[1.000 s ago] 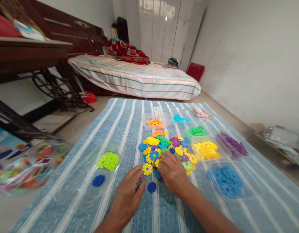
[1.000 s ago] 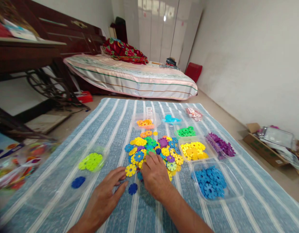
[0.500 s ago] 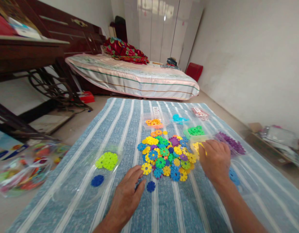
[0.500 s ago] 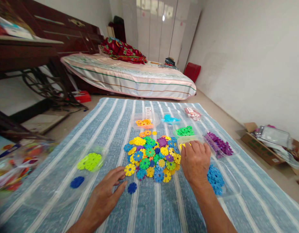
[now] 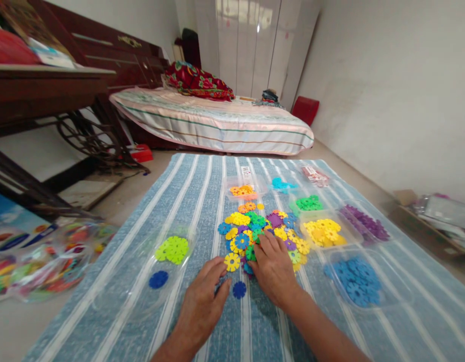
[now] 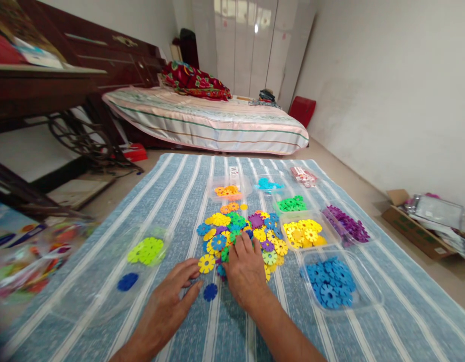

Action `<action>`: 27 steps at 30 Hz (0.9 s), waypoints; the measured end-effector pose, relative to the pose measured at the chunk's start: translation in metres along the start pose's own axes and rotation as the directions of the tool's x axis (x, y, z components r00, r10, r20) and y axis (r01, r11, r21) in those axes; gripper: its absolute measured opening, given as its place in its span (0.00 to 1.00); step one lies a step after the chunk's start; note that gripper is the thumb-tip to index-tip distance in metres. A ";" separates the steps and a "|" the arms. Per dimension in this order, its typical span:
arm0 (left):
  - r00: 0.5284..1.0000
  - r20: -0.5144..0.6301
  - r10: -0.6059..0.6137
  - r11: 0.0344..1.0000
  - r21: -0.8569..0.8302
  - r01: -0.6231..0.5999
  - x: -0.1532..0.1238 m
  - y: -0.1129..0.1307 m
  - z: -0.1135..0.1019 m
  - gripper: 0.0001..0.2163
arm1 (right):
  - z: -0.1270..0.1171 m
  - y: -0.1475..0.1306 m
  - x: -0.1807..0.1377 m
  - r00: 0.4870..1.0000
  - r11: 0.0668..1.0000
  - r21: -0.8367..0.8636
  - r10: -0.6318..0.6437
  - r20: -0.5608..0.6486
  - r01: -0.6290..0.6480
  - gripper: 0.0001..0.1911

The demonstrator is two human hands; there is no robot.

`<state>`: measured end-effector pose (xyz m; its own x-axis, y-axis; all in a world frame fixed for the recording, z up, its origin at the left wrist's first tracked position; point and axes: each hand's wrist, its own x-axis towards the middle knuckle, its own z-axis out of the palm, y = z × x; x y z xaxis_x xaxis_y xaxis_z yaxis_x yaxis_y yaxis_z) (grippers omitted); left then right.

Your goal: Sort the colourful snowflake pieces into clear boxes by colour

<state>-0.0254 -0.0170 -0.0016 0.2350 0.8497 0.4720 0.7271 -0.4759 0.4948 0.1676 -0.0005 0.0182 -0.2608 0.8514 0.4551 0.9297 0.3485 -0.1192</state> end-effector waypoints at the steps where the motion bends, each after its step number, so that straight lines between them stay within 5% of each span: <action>1: 1.000 -0.002 0.005 1.000 0.002 -0.005 0.000 0.000 0.000 0.10 | 0.002 0.000 -0.001 1.000 1.000 -0.008 -0.021 -0.021 0.021 0.11; 8: 1.000 -0.005 -0.017 0.999 -0.037 0.017 0.000 -0.002 0.001 0.11 | -0.003 0.006 -0.002 0.981 0.989 0.038 -0.136 -0.142 0.142 0.08; 12: 1.000 -0.001 -0.019 0.999 -0.047 0.019 0.001 -0.002 0.000 0.11 | -0.023 0.034 0.024 0.975 0.987 -0.046 -0.162 -0.152 0.157 0.12; 15: 0.999 -0.007 -0.031 0.998 -0.046 0.031 0.001 -0.002 0.000 0.11 | -0.046 0.070 0.051 0.989 0.971 -0.234 -0.086 -0.122 0.055 0.14; 19: 1.000 -0.016 -0.012 0.999 -0.030 0.012 0.000 -0.003 0.001 0.11 | -0.070 0.105 0.074 0.964 0.864 -0.438 0.173 -0.202 -0.247 0.13; 22: 1.000 -0.010 0.004 1.000 -0.008 -0.004 -0.001 -0.003 0.001 0.11 | -0.066 0.099 0.070 0.962 0.888 -0.372 0.230 -0.147 -0.269 0.13; 27: 1.000 0.003 -0.004 1.000 -0.022 0.005 -0.001 -0.002 0.000 0.11 | -0.030 0.050 0.040 0.998 0.999 -0.033 0.042 0.045 -0.040 0.06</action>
<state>-0.0269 -0.0173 -0.0028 0.2335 0.8524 0.4678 0.7140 -0.4769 0.5126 0.2118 0.0395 0.0567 -0.2332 0.8818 0.4100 0.9476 0.3008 -0.1078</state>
